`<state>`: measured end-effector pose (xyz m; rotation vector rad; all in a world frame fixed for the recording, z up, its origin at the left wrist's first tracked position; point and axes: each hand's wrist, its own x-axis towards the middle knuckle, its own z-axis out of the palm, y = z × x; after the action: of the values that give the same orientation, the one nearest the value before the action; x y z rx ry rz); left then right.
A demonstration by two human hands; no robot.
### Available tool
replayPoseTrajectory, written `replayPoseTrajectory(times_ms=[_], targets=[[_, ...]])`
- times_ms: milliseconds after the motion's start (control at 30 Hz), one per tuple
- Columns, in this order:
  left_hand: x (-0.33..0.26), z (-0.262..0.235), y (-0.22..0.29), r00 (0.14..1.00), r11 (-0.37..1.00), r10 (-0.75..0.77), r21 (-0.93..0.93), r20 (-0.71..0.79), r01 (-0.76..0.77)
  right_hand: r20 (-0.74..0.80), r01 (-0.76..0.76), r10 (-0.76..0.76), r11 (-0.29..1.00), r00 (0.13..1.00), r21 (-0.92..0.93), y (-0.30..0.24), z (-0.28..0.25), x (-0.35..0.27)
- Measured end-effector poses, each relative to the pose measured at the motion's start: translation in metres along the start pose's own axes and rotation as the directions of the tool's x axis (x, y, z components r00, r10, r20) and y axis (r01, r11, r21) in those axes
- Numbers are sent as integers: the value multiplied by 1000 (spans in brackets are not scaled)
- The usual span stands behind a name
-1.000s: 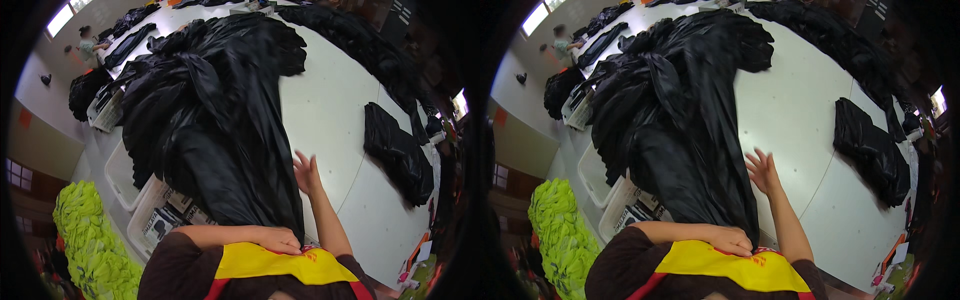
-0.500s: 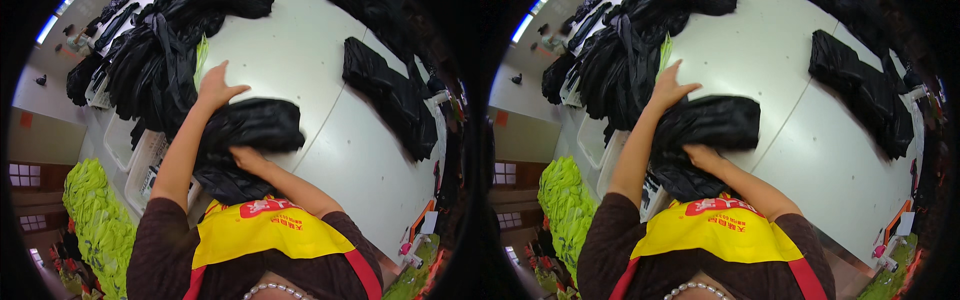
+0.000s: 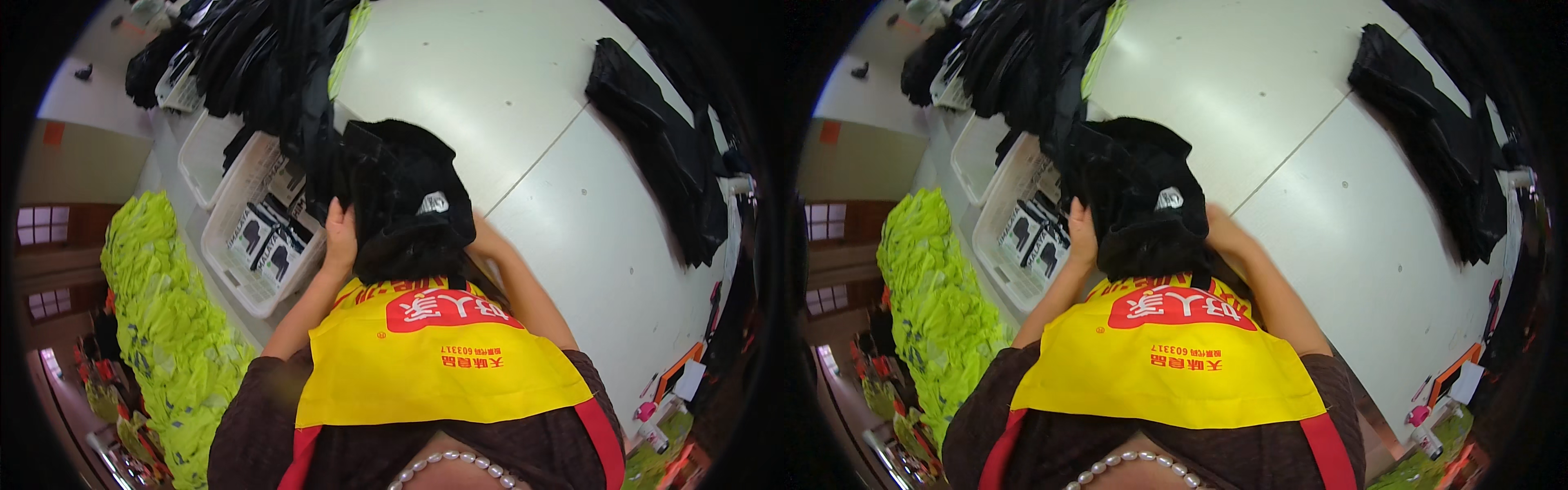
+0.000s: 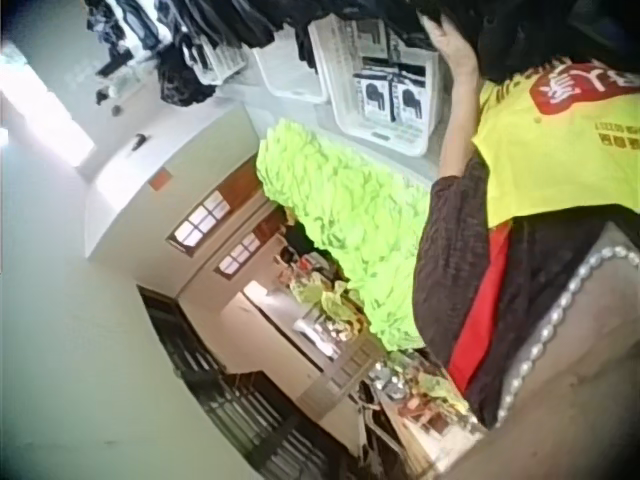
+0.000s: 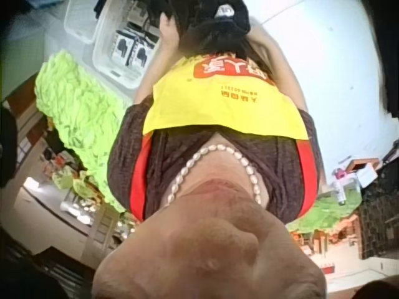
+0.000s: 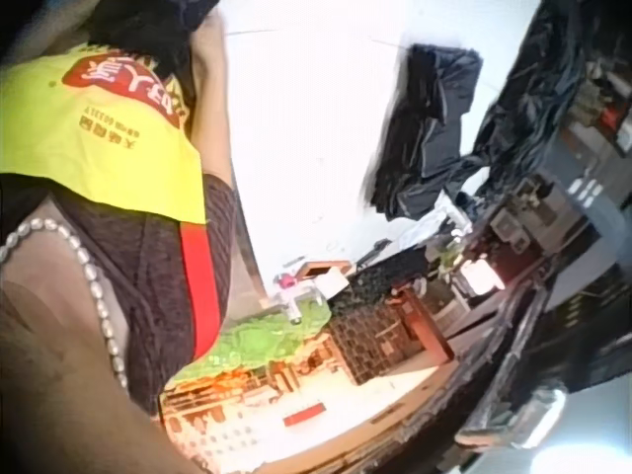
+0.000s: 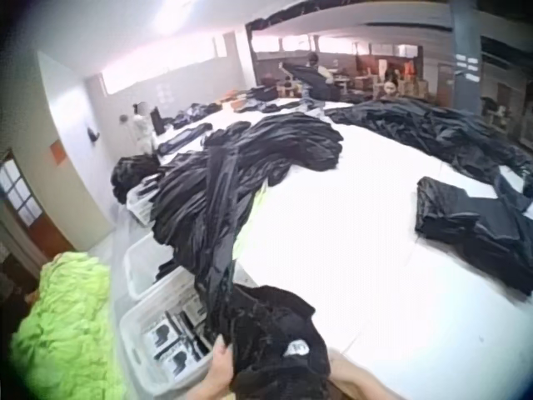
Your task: The person folds black trousers on a white table, smoothing and aligning them before stacking. The person uses scissors to snip threads from the trousers and places the folded items into a white basket.
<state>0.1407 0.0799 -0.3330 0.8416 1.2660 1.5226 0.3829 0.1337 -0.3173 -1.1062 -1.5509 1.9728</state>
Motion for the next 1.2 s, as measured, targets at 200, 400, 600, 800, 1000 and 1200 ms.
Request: replayPoseTrajectory(times_ms=[200, 400, 600, 800, 1000, 1200], targets=[[-18, -24, 23, 978, 977, 206, 60, -22, -205, 86, 20, -48, 951, 995, 309, -75, -1, 11], [-20, -78, 40, 979, 894, -177, -432, -104, 116, 63, 111, -122, 980, 990, 162, -106, 33, 32], [-17, -137, 67, 961, 938, -261, 211, -92, 275, 236, 112, -88, 990, 968, -90, -132, 44, 44], [12, -99, 174, 936, 593, 260, 725, 237, -349, 444, 269, -106, 907, 890, -323, -143, 56, 47], [77, -58, 189, 749, 264, -455, 877, 481, -402, 496, 515, -222, 614, 840, -598, -160, 56, 40], [44, -60, 191, 904, 668, -250, 738, 348, -100, 136, 544, -773, 297, 619, -785, -166, 74, 0]])
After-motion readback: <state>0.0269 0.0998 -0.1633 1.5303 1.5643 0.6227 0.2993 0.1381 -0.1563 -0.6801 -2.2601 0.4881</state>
